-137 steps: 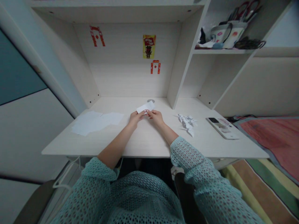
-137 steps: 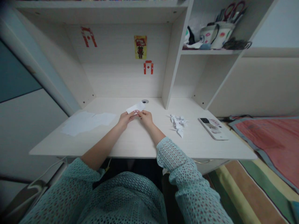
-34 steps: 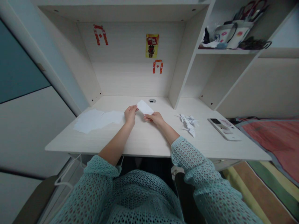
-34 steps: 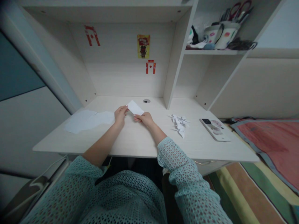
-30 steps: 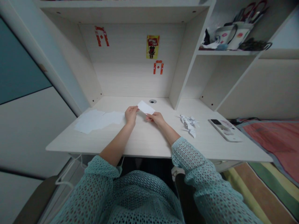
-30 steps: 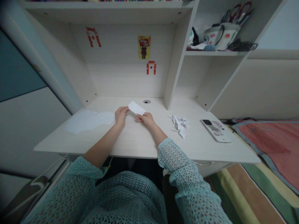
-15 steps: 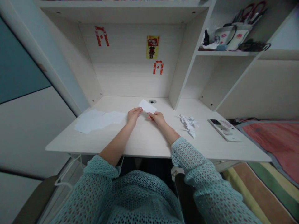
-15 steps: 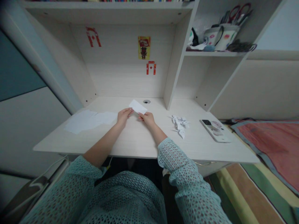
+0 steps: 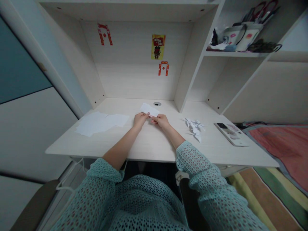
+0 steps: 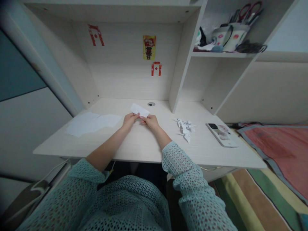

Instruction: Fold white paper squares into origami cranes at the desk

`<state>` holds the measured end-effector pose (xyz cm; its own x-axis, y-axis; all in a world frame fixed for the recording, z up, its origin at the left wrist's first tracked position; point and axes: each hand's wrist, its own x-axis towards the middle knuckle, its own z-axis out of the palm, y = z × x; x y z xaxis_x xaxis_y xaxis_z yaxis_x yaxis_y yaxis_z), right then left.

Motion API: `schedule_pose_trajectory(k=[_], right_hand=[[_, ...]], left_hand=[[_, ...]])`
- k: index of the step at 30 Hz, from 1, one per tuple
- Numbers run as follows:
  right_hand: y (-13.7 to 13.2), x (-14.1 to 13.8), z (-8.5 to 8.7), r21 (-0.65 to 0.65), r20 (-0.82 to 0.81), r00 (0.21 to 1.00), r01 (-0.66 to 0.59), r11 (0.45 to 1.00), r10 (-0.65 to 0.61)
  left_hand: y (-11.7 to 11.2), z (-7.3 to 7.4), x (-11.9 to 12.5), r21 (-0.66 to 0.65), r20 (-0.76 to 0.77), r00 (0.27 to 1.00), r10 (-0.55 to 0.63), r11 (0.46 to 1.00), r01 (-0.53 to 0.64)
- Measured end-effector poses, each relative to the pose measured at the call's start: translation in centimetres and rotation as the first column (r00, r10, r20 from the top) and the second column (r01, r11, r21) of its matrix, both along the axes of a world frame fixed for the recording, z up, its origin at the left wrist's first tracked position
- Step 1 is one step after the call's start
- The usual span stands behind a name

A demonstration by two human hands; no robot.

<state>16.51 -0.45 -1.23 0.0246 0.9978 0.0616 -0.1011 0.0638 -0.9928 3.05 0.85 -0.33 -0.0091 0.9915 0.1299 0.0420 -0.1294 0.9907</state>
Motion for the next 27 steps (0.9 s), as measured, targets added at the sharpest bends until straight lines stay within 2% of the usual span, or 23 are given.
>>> schedule_pose_trajectory(k=[3, 5, 11, 14, 20, 27], right_hand=[[0.0, 0.2, 0.0, 0.000, 0.039, 0.999, 0.010, 1.000, -0.010], [-0.1, 0.2, -0.1, -0.003, 0.079, 0.997, 0.011, 1.000, -0.011], [-0.3, -0.1, -0.2, -0.001, 0.098, 0.995, 0.024, 1.000, -0.024], [-0.2, 0.1, 0.0, 0.018, 0.057, 0.995, 0.085, 0.996, -0.086], [0.0, 0.6, 0.0, 0.117, -0.016, 0.971, 0.237, 0.964, -0.237], [0.1, 0.5, -0.5, 0.136, 0.117, 0.969, 0.199, 0.970, -0.215]], left_hand=[[0.4, 0.1, -0.3, 0.008, 0.065, 0.998, -0.022, 1.000, 0.022], [0.8, 0.0, -0.6, -0.013, 0.125, 0.992, 0.021, 1.000, -0.020], [1.1, -0.4, -0.7, -0.027, 0.133, 0.986, 0.100, 0.995, -0.097], [0.7, -0.3, -0.4, -0.022, 0.134, 0.988, 0.074, 0.997, -0.072], [-0.1, -0.1, 0.3, 0.003, 0.041, 0.999, -0.033, 0.999, 0.033], [-0.5, -0.1, 0.6, -0.001, 0.045, 0.996, -0.071, 0.997, 0.072]])
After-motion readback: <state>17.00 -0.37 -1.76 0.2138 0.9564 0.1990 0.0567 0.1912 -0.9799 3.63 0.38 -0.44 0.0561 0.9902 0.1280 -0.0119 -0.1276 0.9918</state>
